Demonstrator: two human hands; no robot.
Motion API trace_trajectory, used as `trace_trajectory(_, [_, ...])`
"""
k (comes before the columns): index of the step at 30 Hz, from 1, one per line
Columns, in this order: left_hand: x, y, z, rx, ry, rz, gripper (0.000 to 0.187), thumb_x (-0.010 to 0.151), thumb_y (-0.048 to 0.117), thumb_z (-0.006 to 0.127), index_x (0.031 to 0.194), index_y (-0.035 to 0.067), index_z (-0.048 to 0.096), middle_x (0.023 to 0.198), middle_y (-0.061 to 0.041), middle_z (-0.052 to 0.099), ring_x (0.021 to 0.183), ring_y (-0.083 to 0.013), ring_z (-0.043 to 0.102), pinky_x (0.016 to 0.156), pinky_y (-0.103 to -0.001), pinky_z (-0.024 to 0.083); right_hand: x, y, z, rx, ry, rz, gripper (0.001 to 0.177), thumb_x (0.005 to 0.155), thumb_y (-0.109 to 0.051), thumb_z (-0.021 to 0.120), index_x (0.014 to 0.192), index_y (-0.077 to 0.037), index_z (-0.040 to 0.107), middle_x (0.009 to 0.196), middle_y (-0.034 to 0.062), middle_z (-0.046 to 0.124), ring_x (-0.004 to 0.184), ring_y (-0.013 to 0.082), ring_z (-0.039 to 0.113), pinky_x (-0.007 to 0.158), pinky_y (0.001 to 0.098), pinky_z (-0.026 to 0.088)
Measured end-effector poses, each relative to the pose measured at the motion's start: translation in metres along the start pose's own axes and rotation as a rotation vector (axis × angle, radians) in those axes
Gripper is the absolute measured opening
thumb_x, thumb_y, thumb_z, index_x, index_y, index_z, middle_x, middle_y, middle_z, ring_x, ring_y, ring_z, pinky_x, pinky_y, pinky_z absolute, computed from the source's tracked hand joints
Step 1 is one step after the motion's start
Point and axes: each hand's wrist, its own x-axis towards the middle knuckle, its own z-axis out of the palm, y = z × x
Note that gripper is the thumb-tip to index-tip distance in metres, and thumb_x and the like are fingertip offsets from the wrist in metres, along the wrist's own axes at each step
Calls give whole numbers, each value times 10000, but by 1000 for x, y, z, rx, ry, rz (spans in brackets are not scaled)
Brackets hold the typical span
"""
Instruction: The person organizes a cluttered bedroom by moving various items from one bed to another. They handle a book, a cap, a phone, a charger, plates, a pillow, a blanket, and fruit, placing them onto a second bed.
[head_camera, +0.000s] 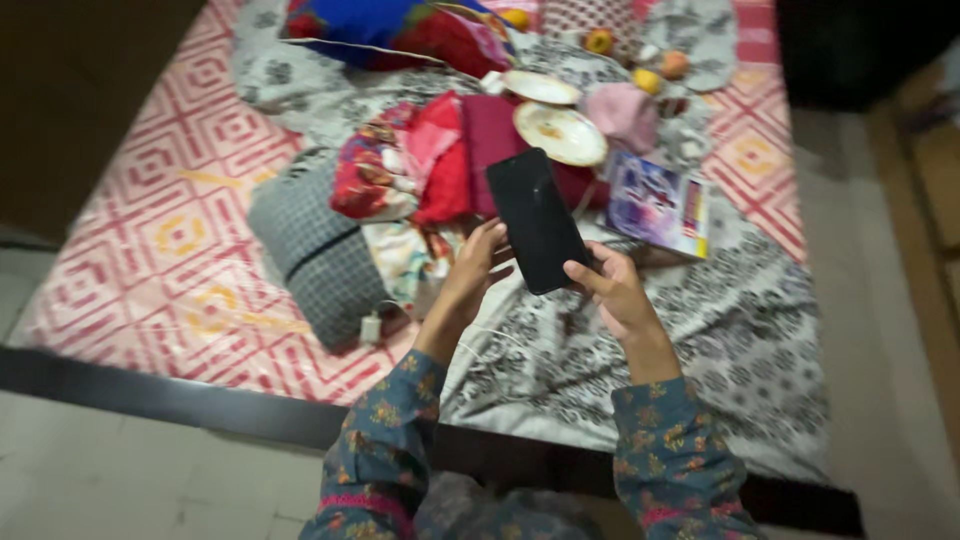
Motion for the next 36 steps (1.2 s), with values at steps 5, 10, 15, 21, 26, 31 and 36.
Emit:
trace_trajectory(5, [-2, -20, 86, 5, -129, -4, 398, 950, 305, 654, 1284, 95, 602, 1127, -38, 706, 994, -158, 690, 845, -370, 575, -65, -34, -38, 2, 30, 23, 484, 904, -90, 736, 1342, 43, 580, 1190, 66, 702, 1074, 136, 670, 965, 299, 536])
trace_trajectory(10, [-1, -52, 154, 19, -290, -84, 378, 948, 282, 685, 1245, 58, 622, 1090, -68, 717, 929, -164, 693, 792, -351, 557, -134, -52, -68, -20, 144, 3, 586, 939, -82, 706, 1465, 28, 471, 1193, 92, 677, 1064, 162, 660, 913, 333, 551])
trace_trajectory(15, [-8, -71, 219, 167, -480, -222, 420, 931, 342, 636, 1272, 97, 622, 1093, -35, 695, 974, -154, 671, 793, -346, 549, -201, -52, -77, 99, 419, -90, 620, 934, -106, 667, 1498, -22, 425, 1207, 108, 675, 1067, 167, 679, 883, 363, 584])
trace_trajectory(21, [-67, -111, 313, 306, -820, -364, 451, 940, 348, 615, 1311, 92, 602, 1204, -66, 681, 1105, -183, 635, 914, -378, 511, -313, -37, -82, 39, 762, -271, 614, 939, -77, 670, 1496, -32, 414, 1266, 84, 647, 1103, 158, 653, 900, 372, 587])
trace_trajectory(26, [-157, -169, 384, 346, -1126, -546, 520, 913, 344, 630, 1350, 70, 561, 1235, -61, 675, 1143, -183, 633, 963, -356, 503, -435, -22, -56, 71, 1030, -397, 544, 950, -52, 662, 1454, -21, 459, 1279, 46, 635, 1125, 144, 644, 931, 364, 588])
trace_trajectory(31, [-267, -234, 433, 462, -1441, -689, 527, 927, 355, 625, 1359, 62, 551, 1203, -77, 675, 1093, -179, 649, 919, -322, 510, -552, 5, -18, 101, 1404, -451, 569, 924, -49, 684, 1454, -42, 476, 1250, 59, 658, 1077, 172, 656, 892, 352, 567])
trace_trajectory(36, [-400, -305, 473, 406, -1720, -806, 525, 929, 358, 633, 1330, 26, 561, 1165, -96, 690, 1043, -211, 683, 892, -345, 556, -672, 43, 22, 16, 1671, -548, 592, 903, -45, 727, 1450, -36, 500, 1246, 52, 654, 1113, 148, 644, 910, 330, 554])
